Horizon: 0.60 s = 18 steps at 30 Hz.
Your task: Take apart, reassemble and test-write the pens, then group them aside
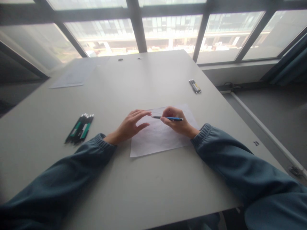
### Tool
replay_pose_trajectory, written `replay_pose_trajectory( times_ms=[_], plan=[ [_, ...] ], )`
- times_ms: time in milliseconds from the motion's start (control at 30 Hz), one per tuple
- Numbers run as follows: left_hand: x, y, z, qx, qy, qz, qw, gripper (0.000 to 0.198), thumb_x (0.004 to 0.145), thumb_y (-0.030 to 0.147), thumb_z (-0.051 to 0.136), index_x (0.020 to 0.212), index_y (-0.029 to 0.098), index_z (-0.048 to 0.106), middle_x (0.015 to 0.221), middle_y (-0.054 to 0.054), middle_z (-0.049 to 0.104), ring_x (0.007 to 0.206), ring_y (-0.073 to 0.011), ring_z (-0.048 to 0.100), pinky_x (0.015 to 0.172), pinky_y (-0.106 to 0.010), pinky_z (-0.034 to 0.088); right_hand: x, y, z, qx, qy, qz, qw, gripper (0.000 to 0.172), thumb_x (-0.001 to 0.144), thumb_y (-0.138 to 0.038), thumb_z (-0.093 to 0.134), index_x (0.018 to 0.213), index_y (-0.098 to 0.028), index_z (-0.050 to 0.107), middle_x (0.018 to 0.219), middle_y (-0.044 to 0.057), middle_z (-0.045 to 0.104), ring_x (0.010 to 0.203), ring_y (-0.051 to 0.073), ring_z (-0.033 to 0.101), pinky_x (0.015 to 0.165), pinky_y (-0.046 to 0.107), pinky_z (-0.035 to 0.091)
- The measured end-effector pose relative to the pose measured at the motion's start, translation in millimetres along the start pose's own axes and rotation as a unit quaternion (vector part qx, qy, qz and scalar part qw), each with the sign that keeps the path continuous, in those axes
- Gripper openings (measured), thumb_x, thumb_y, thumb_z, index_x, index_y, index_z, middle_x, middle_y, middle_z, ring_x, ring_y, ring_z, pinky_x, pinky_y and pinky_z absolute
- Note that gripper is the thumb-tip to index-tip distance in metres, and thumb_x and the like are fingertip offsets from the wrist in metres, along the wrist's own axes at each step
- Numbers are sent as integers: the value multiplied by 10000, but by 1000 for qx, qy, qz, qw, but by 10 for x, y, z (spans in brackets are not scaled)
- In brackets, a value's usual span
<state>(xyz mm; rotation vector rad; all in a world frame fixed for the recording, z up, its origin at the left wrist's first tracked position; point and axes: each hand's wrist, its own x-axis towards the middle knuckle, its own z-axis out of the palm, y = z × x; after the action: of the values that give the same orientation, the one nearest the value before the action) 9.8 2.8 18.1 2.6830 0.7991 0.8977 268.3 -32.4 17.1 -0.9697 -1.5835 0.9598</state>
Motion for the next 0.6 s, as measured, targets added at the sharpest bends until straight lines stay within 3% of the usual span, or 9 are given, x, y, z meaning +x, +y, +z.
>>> replay_pose_trajectory(
  times_ms=[167, 333, 467, 600],
  plan=[
    [4, 30, -7, -7, 8, 20, 1000, 371, 940, 449, 653, 1228, 214, 645, 1121, -86, 735, 1063, -225, 647, 946, -387, 479, -35, -80, 11, 3, -57, -38, 998, 222, 782, -339, 826, 836, -162, 703, 768, 26, 696, 670, 131, 606, 617, 270, 506],
    [13, 40, -44, -3, -1, 45, 999, 237, 954, 432, 639, 996, 214, 719, 915, -56, 734, 884, -191, 632, 848, -357, 458, -65, -104, 23, 42, -85, -18, 995, 257, 790, -374, 825, 886, -155, 732, 759, 42, 721, 647, 143, 640, 596, 286, 540],
    [-1, 12, -35, -14, 39, 38, 998, 185, 958, 383, 643, 962, 214, 717, 887, -47, 728, 856, -182, 624, 836, -358, 465, -58, -89, 7, 58, -87, 12, 994, 351, 771, -386, 843, 1006, -155, 722, 787, 47, 731, 639, 143, 651, 592, 283, 546],
    [-11, -42, -34, -26, 79, -4, 997, 219, 954, 413, 636, 936, 212, 720, 878, -56, 723, 860, -193, 626, 837, -373, 496, -22, -68, -13, 96, -49, 44, 993, 478, 774, -503, 816, 1113, -192, 686, 741, 1, 673, 569, 115, 565, 515, 258, 466]
  ],
)
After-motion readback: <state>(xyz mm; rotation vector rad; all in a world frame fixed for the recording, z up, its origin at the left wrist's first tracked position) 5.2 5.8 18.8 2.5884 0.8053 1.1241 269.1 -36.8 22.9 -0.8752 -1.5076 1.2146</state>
